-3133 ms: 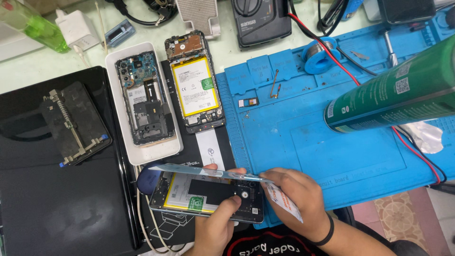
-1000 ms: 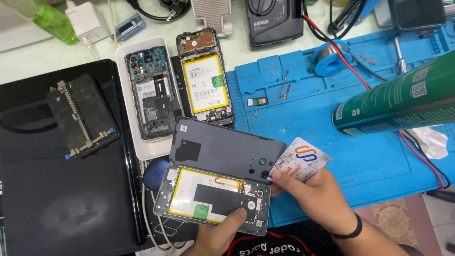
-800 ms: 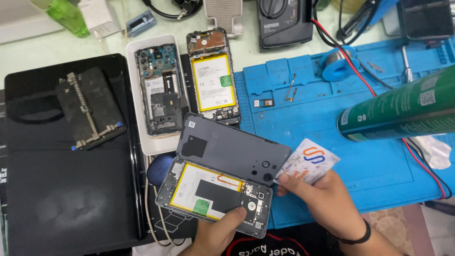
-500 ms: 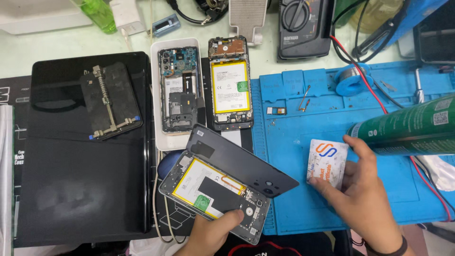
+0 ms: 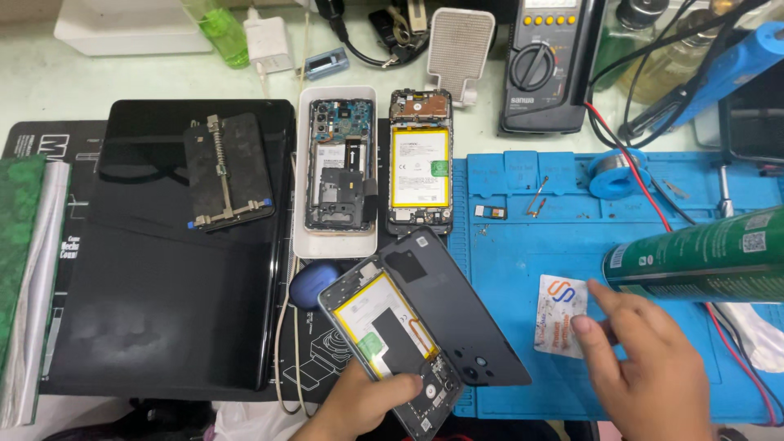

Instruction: The person removes the back cover of a light blue smartphone using a card and a spray can, then uses a screwdriver to unscrew internal components. The person handles the battery and motherboard while working on the disassembled device.

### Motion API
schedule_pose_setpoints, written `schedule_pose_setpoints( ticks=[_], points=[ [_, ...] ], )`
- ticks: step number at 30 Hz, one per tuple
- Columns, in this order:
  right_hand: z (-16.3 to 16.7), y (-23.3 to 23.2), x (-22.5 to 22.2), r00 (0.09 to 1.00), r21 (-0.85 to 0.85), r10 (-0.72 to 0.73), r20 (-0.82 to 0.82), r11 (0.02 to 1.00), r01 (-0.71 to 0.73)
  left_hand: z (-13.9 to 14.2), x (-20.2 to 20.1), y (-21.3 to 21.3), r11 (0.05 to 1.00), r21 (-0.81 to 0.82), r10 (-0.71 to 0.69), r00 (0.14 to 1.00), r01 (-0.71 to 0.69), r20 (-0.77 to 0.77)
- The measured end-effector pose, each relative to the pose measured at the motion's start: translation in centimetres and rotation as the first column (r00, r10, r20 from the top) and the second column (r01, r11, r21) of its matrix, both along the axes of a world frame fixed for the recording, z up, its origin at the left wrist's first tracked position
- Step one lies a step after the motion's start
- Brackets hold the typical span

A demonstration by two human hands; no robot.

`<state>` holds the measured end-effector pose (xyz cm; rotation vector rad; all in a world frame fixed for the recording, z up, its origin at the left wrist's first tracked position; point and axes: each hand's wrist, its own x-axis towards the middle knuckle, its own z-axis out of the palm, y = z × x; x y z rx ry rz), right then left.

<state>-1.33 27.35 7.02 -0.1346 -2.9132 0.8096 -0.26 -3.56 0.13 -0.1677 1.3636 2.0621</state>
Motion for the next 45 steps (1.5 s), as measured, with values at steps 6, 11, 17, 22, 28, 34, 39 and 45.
schedule_pose_setpoints(
  ticks=[6,11,17,22,28,34,39,45],
  points=[
    [-0.4,-3.3,-2.0,0.896,-0.785,0.381,0.228,0.617,-0.063,1.2,-0.3,1.0,0.988,0.15,-0.037,0.993,0.02,0.112],
    [-1.4,-5.3,-2.1,0.862,-0.839,0.324,0.39,0.511,0.188,1.7,0.1,0.9,0.973,0.229,-0.01,0.99,-0.023,0.143],
    [-1.0,-5.5,-1.7,0.903,-0.905,0.226,0.366,0.313,0.288,3.4,-0.1,1.3,0.94,0.329,0.071,0.996,-0.085,0.056],
    [-0.6,-3.8,-1.7,0.917,-0.881,0.022,0.399,0.286,0.376,4.9,-1.6,1.1,0.907,0.365,0.182,0.977,-0.21,0.111],
    [-0.9,-3.0,-1.6,0.889,-0.86,0.031,0.457,0.27,0.433,5.2,-1.5,-0.1,0.881,0.421,0.212,0.975,-0.217,0.06],
    [0.7,-3.2,-3.4,0.903,-0.855,0.192,0.384,0.443,0.269,4.7,-1.1,-2.9,0.827,0.392,0.441,0.897,-0.402,-0.01],
    [2.8,-7.0,-9.4,0.911,-0.845,0.26,0.32,0.513,0.151,3.4,-0.8,-3.2,0.813,0.456,0.4,0.916,-0.361,0.013],
    [2.5,-14.3,-16.7,0.857,-0.828,0.441,0.267,0.559,-0.03,2.8,-0.7,-3.3,0.798,0.499,0.401,0.916,-0.337,-0.023]
  ],
)
